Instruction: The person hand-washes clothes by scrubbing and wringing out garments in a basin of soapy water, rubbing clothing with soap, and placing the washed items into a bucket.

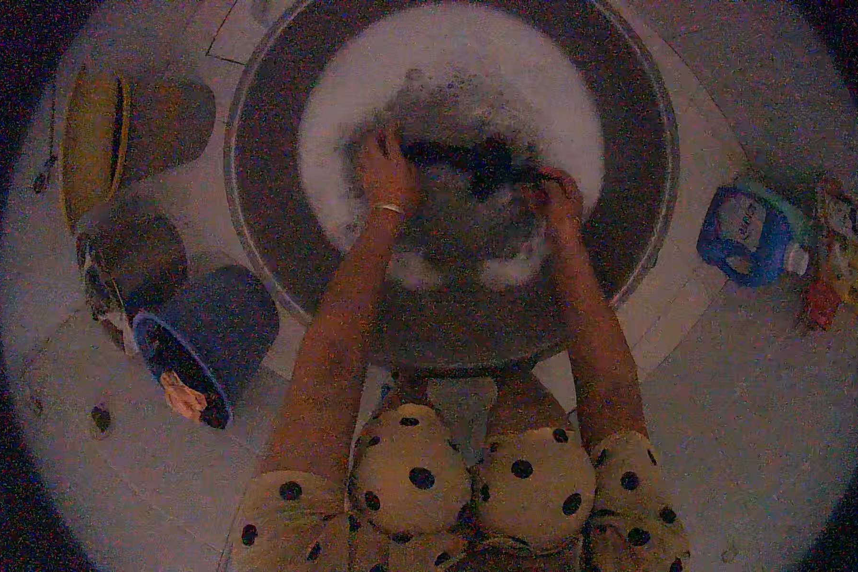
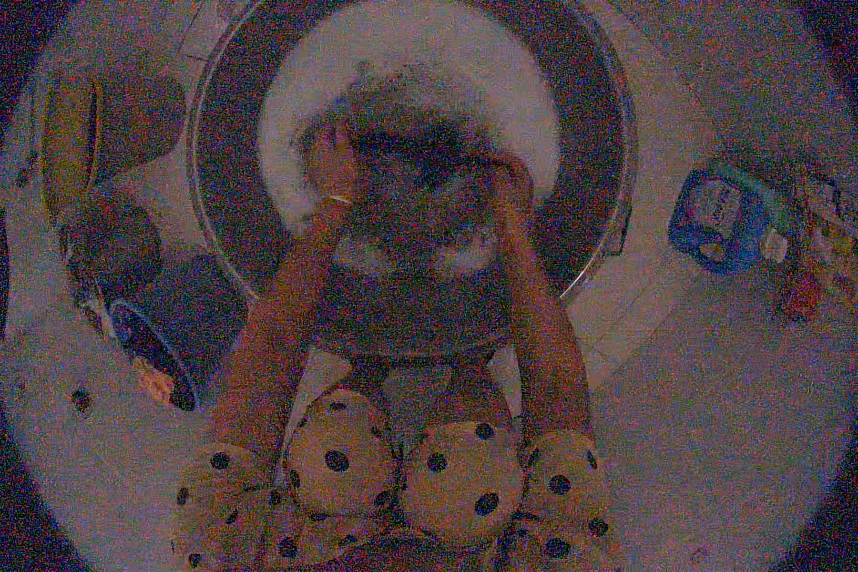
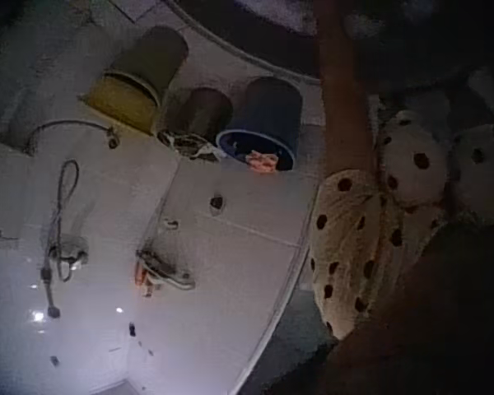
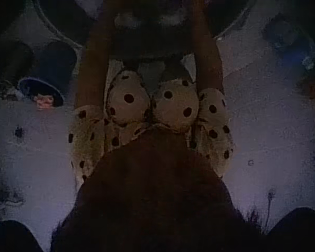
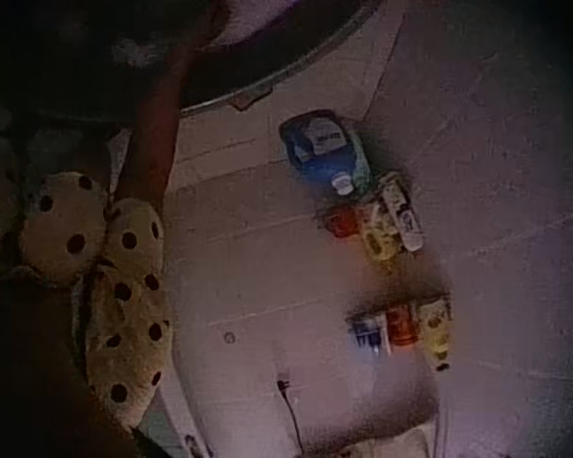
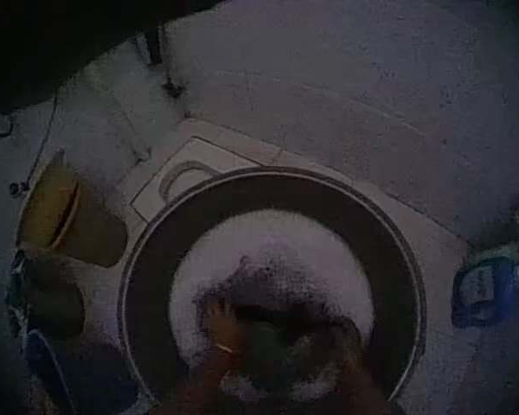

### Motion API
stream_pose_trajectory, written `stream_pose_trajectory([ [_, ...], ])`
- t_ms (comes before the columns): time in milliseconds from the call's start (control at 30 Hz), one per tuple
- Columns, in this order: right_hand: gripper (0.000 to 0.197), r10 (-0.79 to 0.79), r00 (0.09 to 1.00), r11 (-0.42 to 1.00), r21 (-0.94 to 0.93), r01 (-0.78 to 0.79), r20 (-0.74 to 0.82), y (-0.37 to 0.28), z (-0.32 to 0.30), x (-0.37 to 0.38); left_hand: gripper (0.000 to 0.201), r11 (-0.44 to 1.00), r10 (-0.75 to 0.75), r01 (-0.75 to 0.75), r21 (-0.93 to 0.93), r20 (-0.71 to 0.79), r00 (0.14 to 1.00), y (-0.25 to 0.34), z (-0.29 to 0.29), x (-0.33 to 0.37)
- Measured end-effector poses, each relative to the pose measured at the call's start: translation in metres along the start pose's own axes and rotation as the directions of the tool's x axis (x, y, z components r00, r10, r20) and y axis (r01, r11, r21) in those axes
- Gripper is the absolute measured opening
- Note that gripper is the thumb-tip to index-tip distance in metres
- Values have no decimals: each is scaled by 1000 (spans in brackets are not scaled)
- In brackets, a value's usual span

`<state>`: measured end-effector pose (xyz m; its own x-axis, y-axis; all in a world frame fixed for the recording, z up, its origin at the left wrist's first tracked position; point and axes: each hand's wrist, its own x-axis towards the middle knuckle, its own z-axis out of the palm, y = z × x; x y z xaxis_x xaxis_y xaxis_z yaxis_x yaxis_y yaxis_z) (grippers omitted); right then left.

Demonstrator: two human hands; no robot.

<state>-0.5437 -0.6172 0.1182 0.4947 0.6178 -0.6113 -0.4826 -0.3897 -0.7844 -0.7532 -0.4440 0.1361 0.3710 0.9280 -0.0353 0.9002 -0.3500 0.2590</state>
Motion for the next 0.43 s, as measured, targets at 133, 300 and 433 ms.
stream_pose_trajectory([
  [133,31,-532,847,551,-753,359,14,81,7,25,47,990,122,-106,-98,175,977,-23,76,-27],
  [300,30,80,984,938,-345,-20,160,79,32,-16,49,934,339,-321,-158,103,935,-49,52,-50],
  [433,30,261,965,965,33,-262,33,89,23,-10,86,994,70,-83,67,181,981,11,15,-40],
])
